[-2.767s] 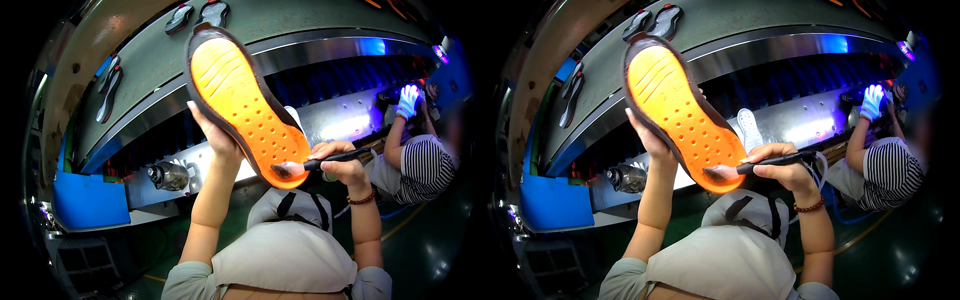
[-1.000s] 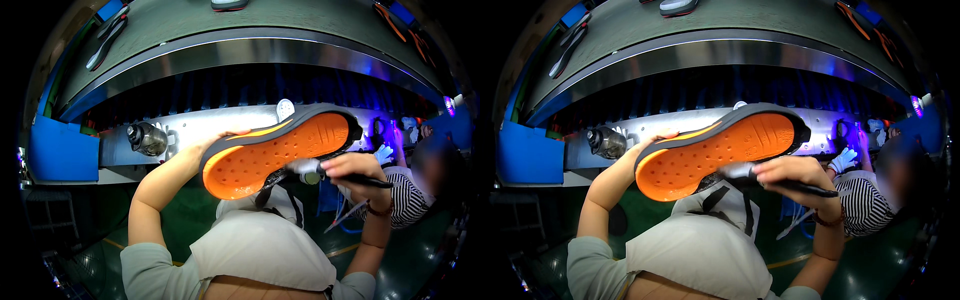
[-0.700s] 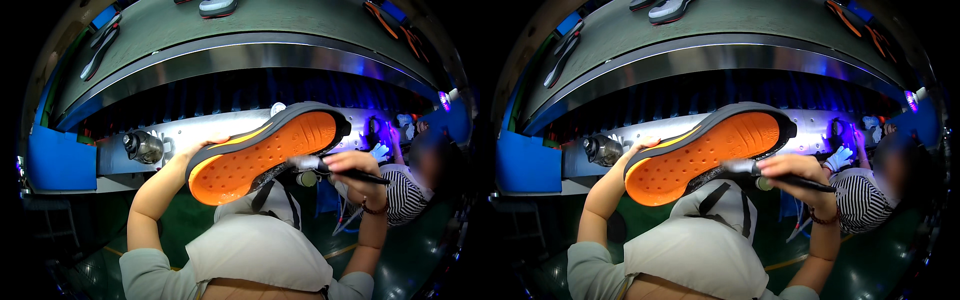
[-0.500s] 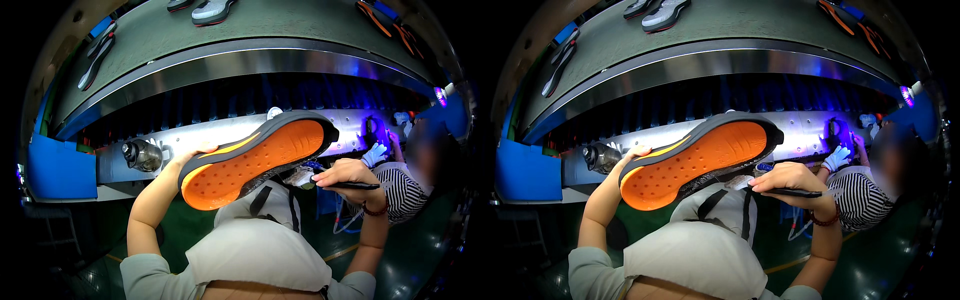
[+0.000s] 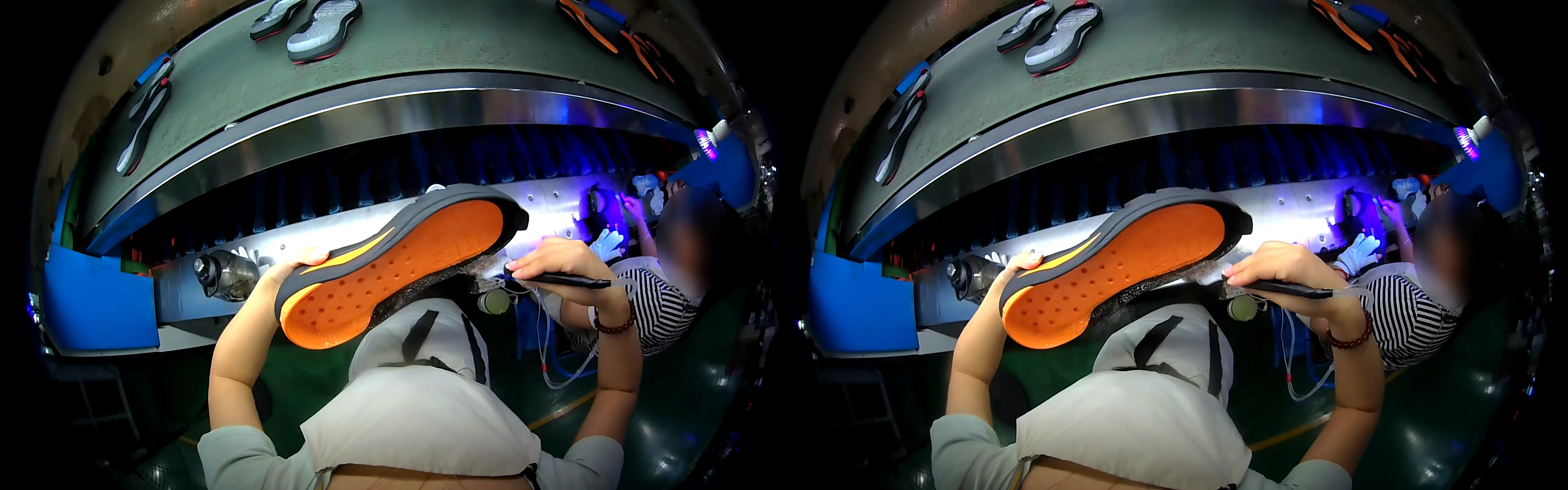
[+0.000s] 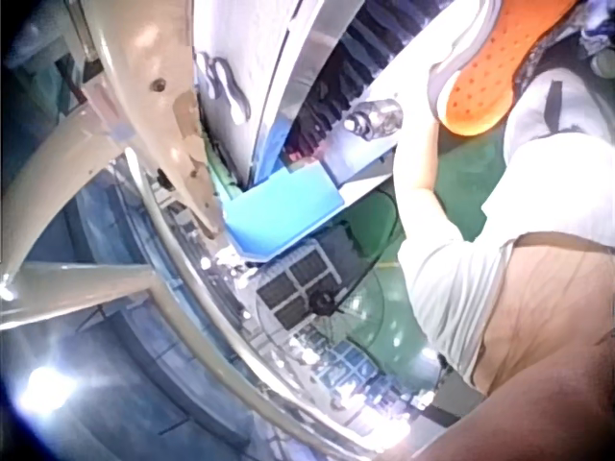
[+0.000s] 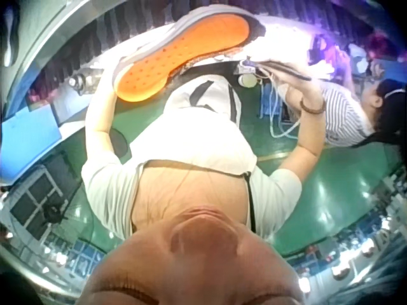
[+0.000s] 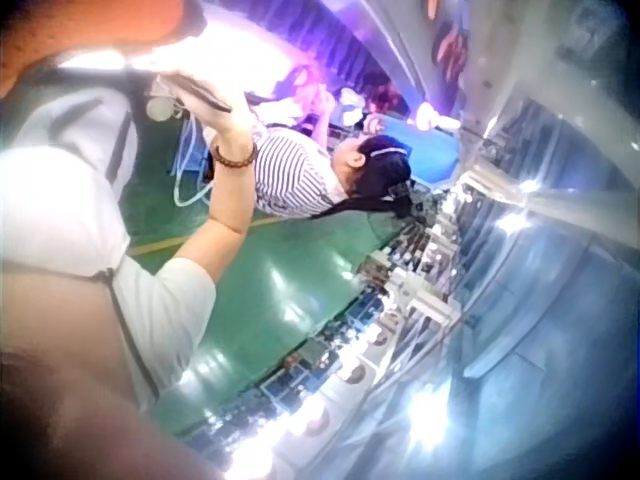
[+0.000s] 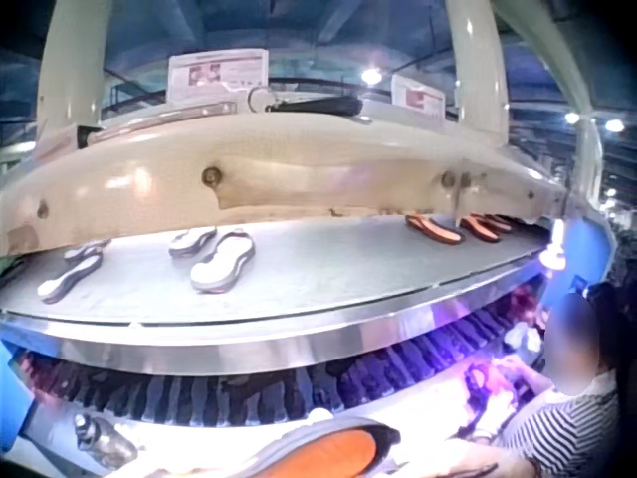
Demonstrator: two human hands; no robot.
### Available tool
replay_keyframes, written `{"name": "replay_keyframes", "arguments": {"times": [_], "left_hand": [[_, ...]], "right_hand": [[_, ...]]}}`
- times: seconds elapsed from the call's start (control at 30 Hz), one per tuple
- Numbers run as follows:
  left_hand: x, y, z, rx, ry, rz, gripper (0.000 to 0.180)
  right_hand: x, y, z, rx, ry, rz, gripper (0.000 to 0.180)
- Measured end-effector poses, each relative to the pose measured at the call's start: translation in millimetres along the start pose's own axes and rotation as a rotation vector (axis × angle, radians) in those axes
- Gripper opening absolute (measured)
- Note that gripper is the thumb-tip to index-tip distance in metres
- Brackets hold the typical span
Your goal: The person repeatedly picks up orange shoe insoles from a conveyor belt and scrubs their surfaces with a brush. After cleaning each insole, they place it back on the belt. The process is repeated for multiple insoles in a factory setting.
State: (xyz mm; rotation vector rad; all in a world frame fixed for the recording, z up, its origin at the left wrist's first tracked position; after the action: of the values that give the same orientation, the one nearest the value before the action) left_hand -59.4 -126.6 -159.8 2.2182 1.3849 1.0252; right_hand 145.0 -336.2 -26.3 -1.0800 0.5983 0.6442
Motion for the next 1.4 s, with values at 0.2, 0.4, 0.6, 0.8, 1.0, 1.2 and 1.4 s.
{"name": "replay_keyframes", "arguments": {"times": [0.2, 0.4, 0.6, 0.8, 1.0, 1.2, 1.4], "left_hand": [[-10.5, 47.5, 11.0, -0.146, 0.033, -0.046, 0.041], [-33.6, 73.1, 47.6, -0.189, 0.044, -0.106, 0.042], [-43.5, 60.2, 51.5, -0.186, -0.038, -0.216, 0.051], [-45.4, 57.9, 61.6, -0.172, 0.019, -0.167, 0.049], [-42.8, 41.5, 84.3, -0.099, 0.078, -0.193, 0.050], [-34.5, 35.1, 73.9, -0.049, 0.060, -0.222, 0.046], [-31.4, 58.1, 52.0, -0.117, 0.161, -0.211, 0.046]], "right_hand": [[-3.1, 19.1, 14.6, 0.149, 0.434, 0.510, 0.027], [46.4, 74.0, 11.2, 0.337, 0.651, 0.760, 0.014], [92.2, 35.8, -10.1, 0.729, 0.544, 0.498, 0.013], [84.9, 42.8, -10.9, 0.939, 0.282, -0.215, 0.018], [15.4, 105.1, 12.9, 0.754, 0.125, -0.309, 0.024], [33.5, 92.2, 1.6, 0.546, 0.425, 0.534, 0.019], [97.0, 46.3, -6.7, 0.988, 0.509, 0.338, 0.026]]}}
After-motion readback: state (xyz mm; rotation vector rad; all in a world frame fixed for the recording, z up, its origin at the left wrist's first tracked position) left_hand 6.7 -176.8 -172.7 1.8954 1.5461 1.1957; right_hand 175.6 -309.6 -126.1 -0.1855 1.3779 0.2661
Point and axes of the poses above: each hand's wrist, its own z-axis towards the middle knuckle, its own y-axis out of the palm, x = y × z, the point moved 8 cm from there along z, towards the middle knuckle, and after that the axes turned 14 degrees about x, right-handed, at the moved point
